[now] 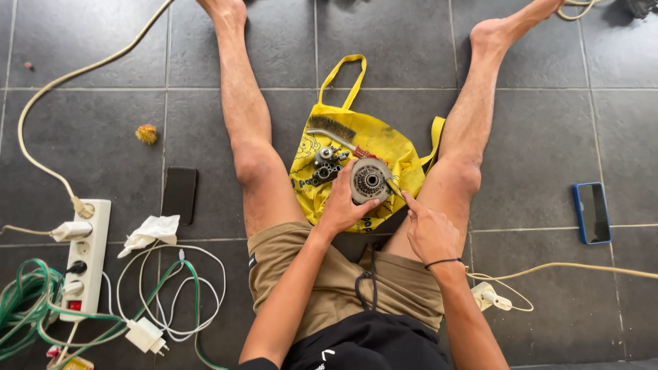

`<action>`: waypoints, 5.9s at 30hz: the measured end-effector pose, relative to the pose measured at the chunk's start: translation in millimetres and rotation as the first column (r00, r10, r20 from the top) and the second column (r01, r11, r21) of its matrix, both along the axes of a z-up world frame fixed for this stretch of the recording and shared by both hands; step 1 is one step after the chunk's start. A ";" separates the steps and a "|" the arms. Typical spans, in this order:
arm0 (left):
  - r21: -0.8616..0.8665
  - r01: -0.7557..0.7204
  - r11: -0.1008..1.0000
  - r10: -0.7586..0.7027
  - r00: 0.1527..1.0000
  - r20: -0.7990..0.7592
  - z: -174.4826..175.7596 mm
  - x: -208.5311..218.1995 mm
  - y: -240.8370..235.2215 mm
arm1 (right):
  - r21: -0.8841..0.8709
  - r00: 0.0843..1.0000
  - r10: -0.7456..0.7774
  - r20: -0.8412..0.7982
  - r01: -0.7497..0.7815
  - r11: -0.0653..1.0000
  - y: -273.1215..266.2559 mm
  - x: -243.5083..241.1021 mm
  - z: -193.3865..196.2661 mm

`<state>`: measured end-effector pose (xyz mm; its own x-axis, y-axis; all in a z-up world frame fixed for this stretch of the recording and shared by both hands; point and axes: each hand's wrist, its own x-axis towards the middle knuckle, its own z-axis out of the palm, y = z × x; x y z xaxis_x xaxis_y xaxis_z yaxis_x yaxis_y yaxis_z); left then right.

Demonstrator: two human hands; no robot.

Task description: The person sits on the floor and cleans a circular metal mechanical part using a small brush. They scrub the grooves and surfaces of the part, rotate it to access different areas, and place it on a yellow bag with other tools and parts.

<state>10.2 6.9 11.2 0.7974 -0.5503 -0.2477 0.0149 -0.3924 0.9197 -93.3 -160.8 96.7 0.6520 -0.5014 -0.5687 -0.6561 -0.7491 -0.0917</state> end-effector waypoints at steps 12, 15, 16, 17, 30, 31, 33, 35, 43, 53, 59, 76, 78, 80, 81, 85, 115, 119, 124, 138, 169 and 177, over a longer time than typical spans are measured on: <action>-0.036 -0.011 0.999 0.013 0.999 0.041 1.9 1.7 0.6 | -0.042 0.962 0.183 0.201 -0.178 0.983 8.3 32.9 -15.2; -0.042 -0.005 0.999 0.006 1.000 0.030 -1.2 1.6 2.9 | -0.056 0.976 0.175 0.129 -0.169 0.984 12.6 13.4 -6.1; -0.031 -0.007 0.999 0.007 1.000 0.025 -0.4 1.1 3.1 | -0.039 0.983 0.151 0.107 -0.148 0.988 12.5 5.3 -3.3; -0.020 -0.008 1.000 0.008 1.000 0.020 -0.2 1.0 3.0 | -0.023 0.988 0.127 0.085 -0.126 0.992 12.0 -2.5 -1.3; -0.013 -0.023 1.000 0.024 0.999 0.040 -3.4 1.4 0.6 | -0.024 0.993 0.075 0.086 -0.074 0.997 -8.0 2.4 -14.5; -0.002 -0.022 1.000 0.022 0.998 0.057 -3.4 0.6 -0.4 | 0.043 0.989 0.039 0.140 -0.045 0.998 -14.6 -1.0 -19.9; 0.023 -0.019 1.000 0.017 0.997 0.078 -1.3 -1.9 1.5 | 0.124 0.981 -0.007 0.194 -0.018 0.992 -23.6 -10.5 -39.0; 0.069 -0.015 0.998 0.006 0.992 0.129 2.1 -2.0 -0.2 | 0.376 0.716 -0.252 0.651 -0.016 0.927 -34.7 -19.6 -65.1; 0.468 0.017 0.884 -0.266 0.841 0.472 27.1 8.0 -26.9 | 0.464 0.371 -0.446 0.815 0.043 0.885 -43.3 -17.4 -96.0; 0.753 0.252 0.608 -0.648 0.706 0.286 8.0 33.6 -61.1 | 0.462 0.408 -0.450 0.795 0.075 0.884 -37.3 -22.4 -92.6; 0.632 0.263 0.728 -0.547 0.779 0.306 47.6 32.0 -47.3 | 0.494 0.348 -0.473 0.810 0.030 0.869 -35.2 -26.1 -92.2; -0.512 0.178 0.840 -0.107 0.981 0.165 65.1 20.1 -12.6 | 0.976 0.703 -0.698 0.133 0.028 0.215 -10.3 16.8 -26.0; -0.569 0.202 0.797 -0.131 0.978 0.164 62.5 20.1 -12.0 | 0.977 0.733 -0.668 0.128 0.021 0.210 -14.5 22.8 -25.5; -0.495 0.188 0.848 -0.058 0.962 0.266 58.4 12.2 -13.3 | 0.975 0.772 -0.625 0.119 0.028 0.220 -20.1 27.1 -32.5; -0.498 0.183 0.848 -0.054 0.963 0.262 57.3 11.7 -12.0 | 0.974 0.774 -0.621 0.118 0.031 0.224 -21.4 26.6 -37.1; -0.492 0.189 0.850 -0.046 0.956 0.289 55.1 11.2 -11.3 | 0.966 0.817 -0.565 0.114 0.042 0.255 -20.6 26.8 -34.7; -0.096 0.122 0.988 -0.097 0.968 0.233 -0.6 -3.2 37.7 | 0.088 0.929 0.131 0.345 -0.171 0.981 41.6 54.2 -24.1; 0.000 0.145 0.989 -0.140 0.958 0.252 -14.8 -2.7 36.6 | 0.057 0.938 0.142 0.317 -0.168 0.984 42.6 52.9 -35.0; -0.049 0.076 0.996 -0.064 0.975 0.213 -1.8 -4.2 33.1 | 0.112 0.936 0.132 0.327 -0.177 0.978 34.6 52.0 -38.7; -0.163 -0.250 0.954 0.259 0.965 0.039 -31.4 1.3 29.7 | 0.381 0.725 -0.325 0.607 0.094 0.920 -19.8 24.3 -103.3; -0.028 -0.013 1.000 0.017 0.988 0.154 -5.5 -8.6 31.8 | 0.512 0.682 -0.380 0.625 0.010 0.859 -29.9 69.0 -100.0; -0.068 -0.031 0.997 0.039 0.993 0.113 -5.8 -7.7 32.5 | 0.518 0.670 -0.378 0.639 -0.011 0.855 -30.3 70.4 -103.8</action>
